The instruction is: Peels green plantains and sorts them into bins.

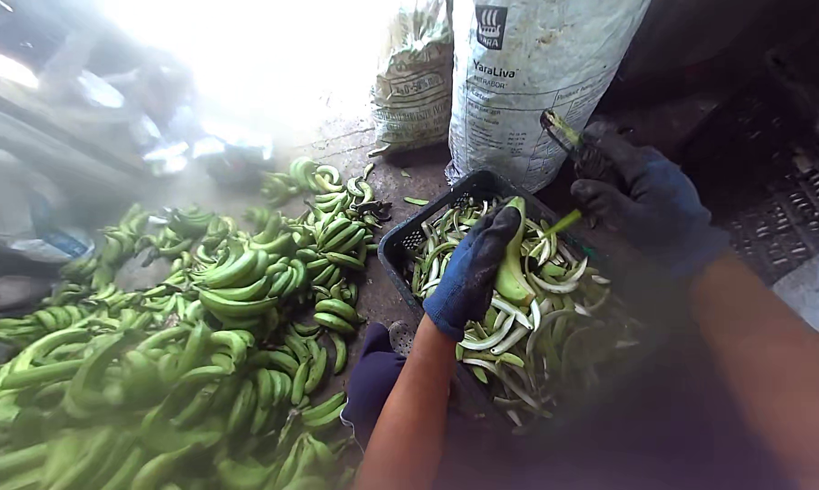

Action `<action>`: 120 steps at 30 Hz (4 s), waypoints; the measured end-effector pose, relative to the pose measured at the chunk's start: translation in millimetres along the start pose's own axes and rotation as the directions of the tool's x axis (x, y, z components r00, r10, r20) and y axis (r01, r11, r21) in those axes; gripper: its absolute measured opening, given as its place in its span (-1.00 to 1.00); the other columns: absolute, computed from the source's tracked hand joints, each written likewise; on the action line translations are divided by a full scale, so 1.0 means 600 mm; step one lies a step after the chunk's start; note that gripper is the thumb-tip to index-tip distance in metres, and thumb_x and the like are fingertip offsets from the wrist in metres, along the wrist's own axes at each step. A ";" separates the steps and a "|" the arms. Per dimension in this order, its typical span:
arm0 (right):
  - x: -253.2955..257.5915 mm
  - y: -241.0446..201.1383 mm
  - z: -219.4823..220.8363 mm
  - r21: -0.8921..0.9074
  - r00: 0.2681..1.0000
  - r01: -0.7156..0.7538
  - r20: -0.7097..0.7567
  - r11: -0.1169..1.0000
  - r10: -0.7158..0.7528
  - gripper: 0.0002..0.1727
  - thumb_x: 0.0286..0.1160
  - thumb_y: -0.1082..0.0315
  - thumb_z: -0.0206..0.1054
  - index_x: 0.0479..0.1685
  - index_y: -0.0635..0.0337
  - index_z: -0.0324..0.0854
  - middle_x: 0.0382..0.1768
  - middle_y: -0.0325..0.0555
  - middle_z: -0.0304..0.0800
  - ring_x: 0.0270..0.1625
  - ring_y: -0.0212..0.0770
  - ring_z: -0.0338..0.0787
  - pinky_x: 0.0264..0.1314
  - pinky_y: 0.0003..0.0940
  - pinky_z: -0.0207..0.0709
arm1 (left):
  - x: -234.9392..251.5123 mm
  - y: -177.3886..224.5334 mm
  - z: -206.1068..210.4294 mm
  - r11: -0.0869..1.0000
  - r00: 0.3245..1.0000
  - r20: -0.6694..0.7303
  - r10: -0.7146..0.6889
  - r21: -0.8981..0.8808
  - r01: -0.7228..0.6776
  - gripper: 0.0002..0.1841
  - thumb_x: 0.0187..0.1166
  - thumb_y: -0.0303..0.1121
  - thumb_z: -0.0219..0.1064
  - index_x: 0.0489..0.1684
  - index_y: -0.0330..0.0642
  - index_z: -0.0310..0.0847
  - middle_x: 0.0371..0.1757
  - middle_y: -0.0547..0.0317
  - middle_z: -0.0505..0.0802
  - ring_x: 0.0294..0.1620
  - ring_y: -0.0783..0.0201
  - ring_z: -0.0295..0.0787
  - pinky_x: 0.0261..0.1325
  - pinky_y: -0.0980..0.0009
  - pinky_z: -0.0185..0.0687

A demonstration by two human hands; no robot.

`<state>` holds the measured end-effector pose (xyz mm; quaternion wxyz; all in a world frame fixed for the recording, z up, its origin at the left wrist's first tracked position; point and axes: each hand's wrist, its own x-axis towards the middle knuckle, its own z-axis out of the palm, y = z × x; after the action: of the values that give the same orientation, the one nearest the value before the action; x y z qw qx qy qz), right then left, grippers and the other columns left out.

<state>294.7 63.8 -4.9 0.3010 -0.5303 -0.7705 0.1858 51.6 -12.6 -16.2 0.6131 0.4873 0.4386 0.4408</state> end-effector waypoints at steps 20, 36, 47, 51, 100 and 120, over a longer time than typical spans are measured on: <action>-0.034 -0.031 0.052 0.103 0.944 0.290 0.135 0.951 -0.302 -0.36 0.56 -0.03 0.28 0.67 -0.12 0.49 0.21 0.00 0.75 0.21 -0.02 0.73 0.23 0.07 0.60 | 0.032 -0.016 -0.010 0.956 0.929 -0.312 0.201 -0.146 -0.255 -0.61 0.86 -0.12 -0.17 0.46 -0.01 0.36 -0.07 0.31 0.75 -0.17 0.49 0.72 -0.11 0.47 0.75; -0.032 -0.019 0.058 0.081 0.952 0.253 0.154 0.964 -0.263 -0.36 0.57 -0.07 0.29 0.67 -0.18 0.48 0.27 0.00 0.71 0.28 0.01 0.70 0.29 0.13 0.57 | 0.036 -0.023 -0.001 0.958 0.946 -0.281 0.161 -0.185 -0.218 -0.65 0.86 -0.14 -0.18 0.28 -0.05 0.46 -0.15 0.33 0.74 -0.20 0.50 0.70 -0.11 0.48 0.71; -0.043 -0.025 0.073 -0.027 0.952 0.289 0.115 0.957 -0.285 -0.34 0.53 -0.02 0.32 0.71 -0.29 0.43 0.33 0.08 0.70 0.35 0.15 0.68 0.30 0.24 0.54 | 0.056 -0.003 0.001 0.850 0.829 -0.480 0.287 -0.271 -0.452 -0.64 0.89 -0.18 -0.22 0.39 -0.06 0.38 -0.06 0.27 0.80 -0.10 0.43 0.80 -0.02 0.40 0.79; -0.013 -0.009 0.039 0.152 0.972 0.098 0.196 0.984 -0.127 -0.40 0.70 -0.02 0.12 0.72 -0.18 0.40 0.33 -0.01 0.69 0.32 -0.08 0.69 0.33 0.06 0.55 | 0.013 0.008 0.006 0.951 0.981 -0.108 0.162 0.283 -0.126 -0.61 0.86 -0.19 -0.11 0.44 -0.06 0.50 0.01 0.16 0.78 -0.17 0.35 0.70 -0.13 0.33 0.68; -0.052 0.002 0.054 -0.033 0.831 0.534 0.205 0.845 -0.517 -0.36 0.37 -0.07 0.35 0.54 -0.20 0.63 0.27 0.09 0.76 0.23 0.16 0.76 0.15 0.21 0.59 | 0.026 -0.008 -0.018 0.871 0.983 -0.181 0.022 -0.480 -0.108 -0.50 0.90 -0.20 -0.38 -0.26 0.00 0.55 -0.47 0.33 0.74 -0.46 0.50 0.69 -0.35 0.57 0.69; -0.028 -0.006 0.057 0.139 0.920 0.199 0.313 0.970 -0.234 -0.48 0.59 0.14 0.36 0.57 -0.12 0.59 0.29 0.01 0.71 0.36 0.04 0.66 0.41 0.15 0.50 | -0.017 -0.007 -0.003 0.971 0.963 -0.197 0.184 0.187 -0.147 -0.53 0.89 -0.07 -0.25 0.50 0.06 0.48 -0.03 0.33 0.77 -0.25 0.55 0.66 -0.26 0.53 0.66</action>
<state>273.6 48.2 -33.0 0.2149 -0.3870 -0.8529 0.2768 48.3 -22.7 -19.6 0.4795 0.5230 0.4955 0.5011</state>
